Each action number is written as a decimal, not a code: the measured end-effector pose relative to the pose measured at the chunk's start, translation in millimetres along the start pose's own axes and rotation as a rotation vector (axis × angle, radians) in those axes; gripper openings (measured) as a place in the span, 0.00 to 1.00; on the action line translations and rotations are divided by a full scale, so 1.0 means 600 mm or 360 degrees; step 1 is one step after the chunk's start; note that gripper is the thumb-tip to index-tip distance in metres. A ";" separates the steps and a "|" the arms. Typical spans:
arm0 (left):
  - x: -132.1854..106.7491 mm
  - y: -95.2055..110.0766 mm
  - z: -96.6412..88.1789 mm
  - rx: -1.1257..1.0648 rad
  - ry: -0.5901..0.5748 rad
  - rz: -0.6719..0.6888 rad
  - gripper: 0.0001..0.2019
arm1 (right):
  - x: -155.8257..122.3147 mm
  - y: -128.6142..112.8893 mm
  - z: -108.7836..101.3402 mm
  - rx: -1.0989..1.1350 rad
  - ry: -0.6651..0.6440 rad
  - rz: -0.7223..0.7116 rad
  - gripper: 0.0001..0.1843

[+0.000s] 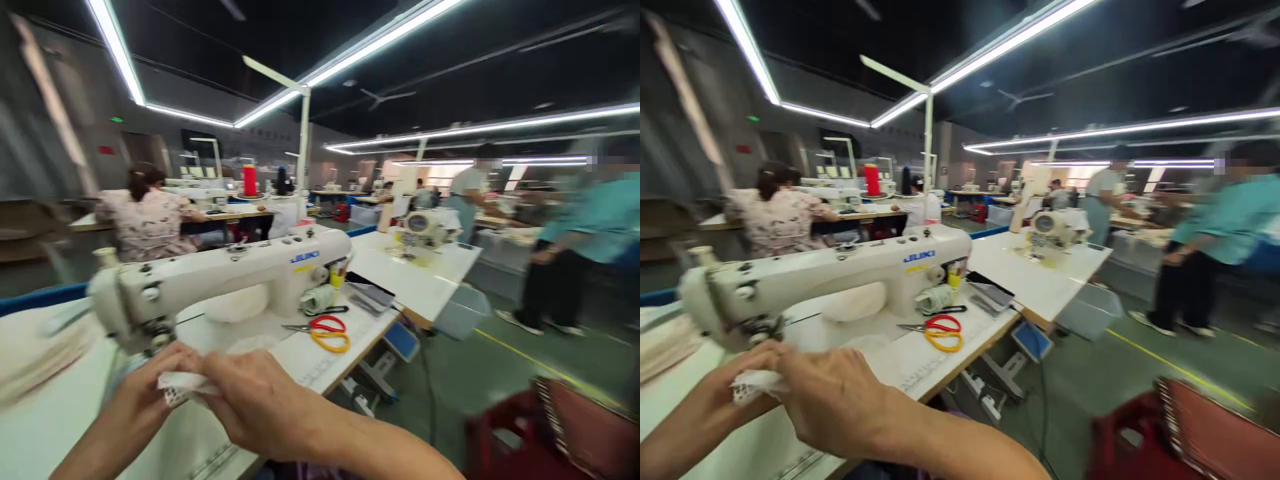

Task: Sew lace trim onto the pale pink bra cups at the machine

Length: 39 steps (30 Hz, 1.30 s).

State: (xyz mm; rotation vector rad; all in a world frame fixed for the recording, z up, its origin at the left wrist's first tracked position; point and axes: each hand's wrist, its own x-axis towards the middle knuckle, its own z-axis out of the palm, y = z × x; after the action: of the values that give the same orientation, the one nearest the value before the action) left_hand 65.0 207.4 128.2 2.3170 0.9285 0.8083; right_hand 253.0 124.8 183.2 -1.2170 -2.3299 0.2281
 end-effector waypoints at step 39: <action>-0.038 -0.134 -0.040 -0.0122 -0.0218 -0.0964 0.04 | 0.160 0.103 0.199 0.0674 -0.0391 0.0240 0.04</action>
State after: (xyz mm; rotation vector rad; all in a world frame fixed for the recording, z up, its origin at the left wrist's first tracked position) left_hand 0.4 247.2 85.3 1.8337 1.4031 0.4129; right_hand 192.4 247.6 91.3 -1.1965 -2.2264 0.9183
